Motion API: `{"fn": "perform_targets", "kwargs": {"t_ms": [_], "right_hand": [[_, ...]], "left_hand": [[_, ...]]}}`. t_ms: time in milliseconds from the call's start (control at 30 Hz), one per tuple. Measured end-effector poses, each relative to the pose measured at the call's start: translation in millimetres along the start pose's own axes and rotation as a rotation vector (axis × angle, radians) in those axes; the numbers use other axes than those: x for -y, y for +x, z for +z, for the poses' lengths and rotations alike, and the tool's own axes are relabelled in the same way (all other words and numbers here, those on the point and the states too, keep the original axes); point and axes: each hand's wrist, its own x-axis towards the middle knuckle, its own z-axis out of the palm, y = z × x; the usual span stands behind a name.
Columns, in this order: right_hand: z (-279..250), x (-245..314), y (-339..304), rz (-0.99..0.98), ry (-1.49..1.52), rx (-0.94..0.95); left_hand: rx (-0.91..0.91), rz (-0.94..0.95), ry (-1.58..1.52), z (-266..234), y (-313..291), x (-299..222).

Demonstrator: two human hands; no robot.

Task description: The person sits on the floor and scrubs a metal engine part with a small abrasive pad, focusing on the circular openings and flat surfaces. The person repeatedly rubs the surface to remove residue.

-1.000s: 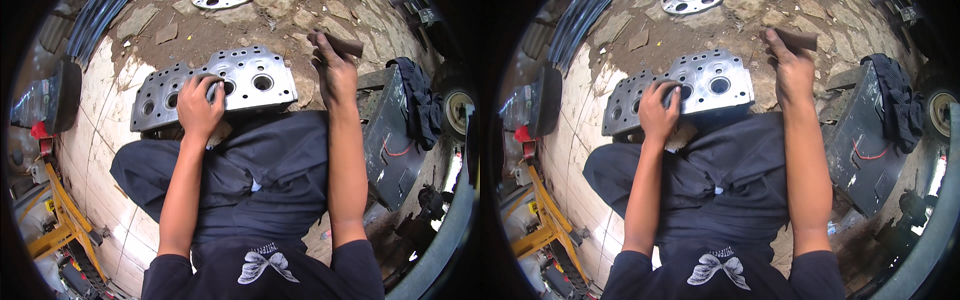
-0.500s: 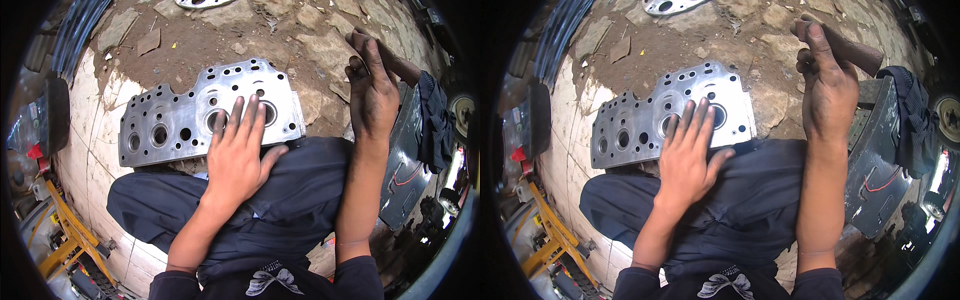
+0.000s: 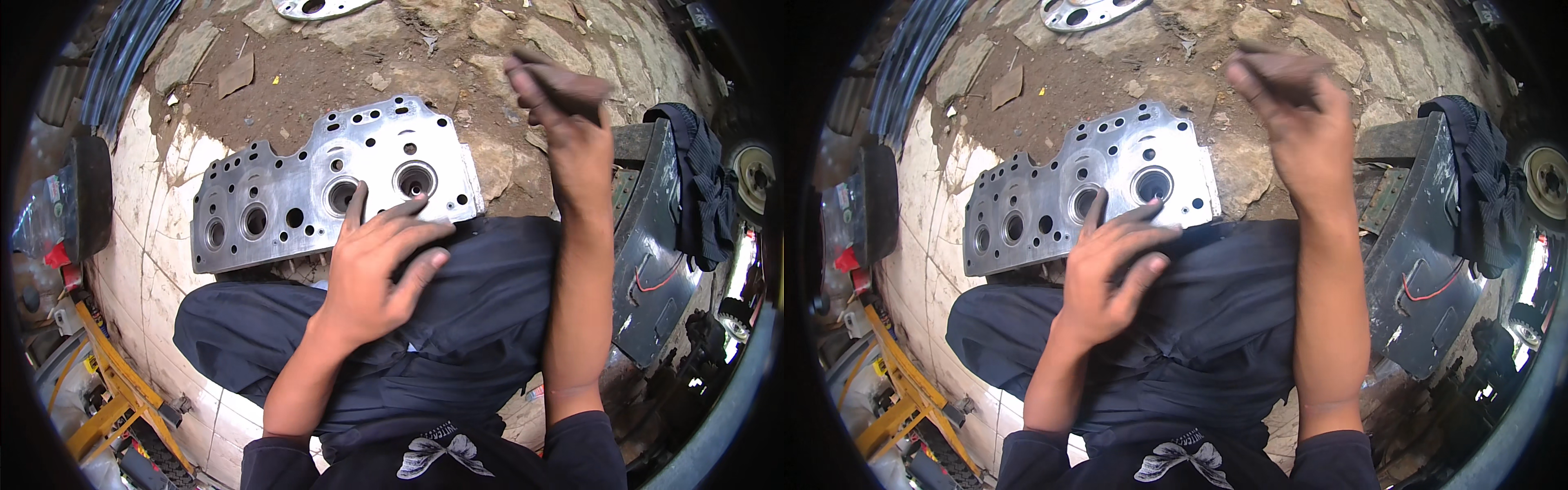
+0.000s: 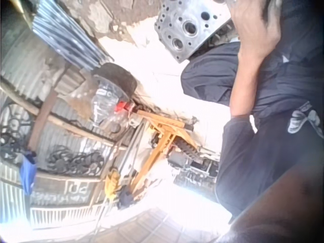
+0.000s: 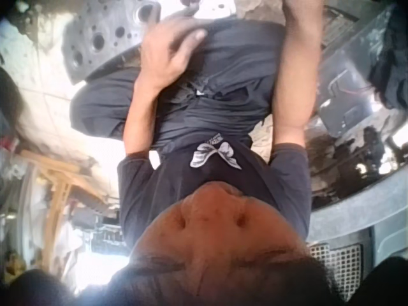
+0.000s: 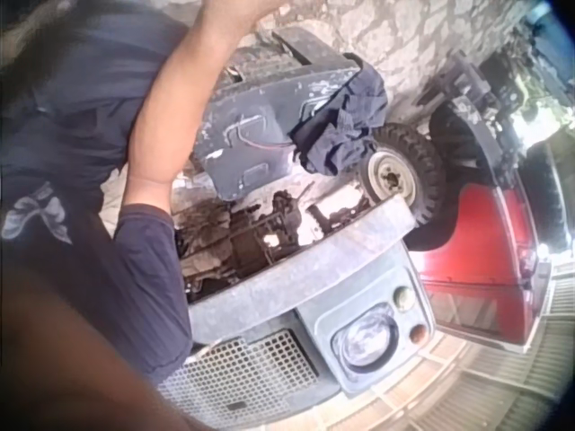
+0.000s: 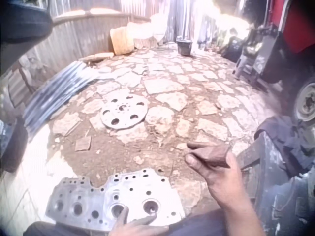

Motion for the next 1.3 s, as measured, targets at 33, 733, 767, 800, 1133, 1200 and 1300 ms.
{"fn": "perform_targets", "kwargs": {"t_ms": [33, 733, 767, 800, 1133, 1200, 1300], "right_hand": [[3.4, -5.3, 1.9, -0.050, -0.033, 0.093], [38.6, 4.8, -27.7, -0.211, -0.352, 0.574], [36.2, 4.5, -27.6, -0.202, -0.317, 0.582], [34.9, 4.4, -27.2, -0.193, -0.283, 0.590], [45.7, -9.2, -23.4, -0.327, -0.408, 0.524], [38.4, -4.5, -21.4, -0.275, -0.372, 0.512], [33.9, 2.1, -18.1, -0.130, -0.252, 0.602]], "left_hand": [[0.012, -0.126, -0.250, -5.8, -0.5, -0.5], [-0.001, -0.274, -0.453, -23.8, 48.8, 33.7], [0.010, -0.251, -0.473, -24.9, 50.9, 36.9], [-0.012, -0.268, -0.498, -26.1, 51.5, 39.6], [-0.005, 0.089, 0.373, -27.8, 59.1, 40.1], [0.044, -0.004, 0.195, -33.3, 62.4, 36.5], [0.079, -0.179, -0.125, -32.7, 57.3, 46.1]]}}
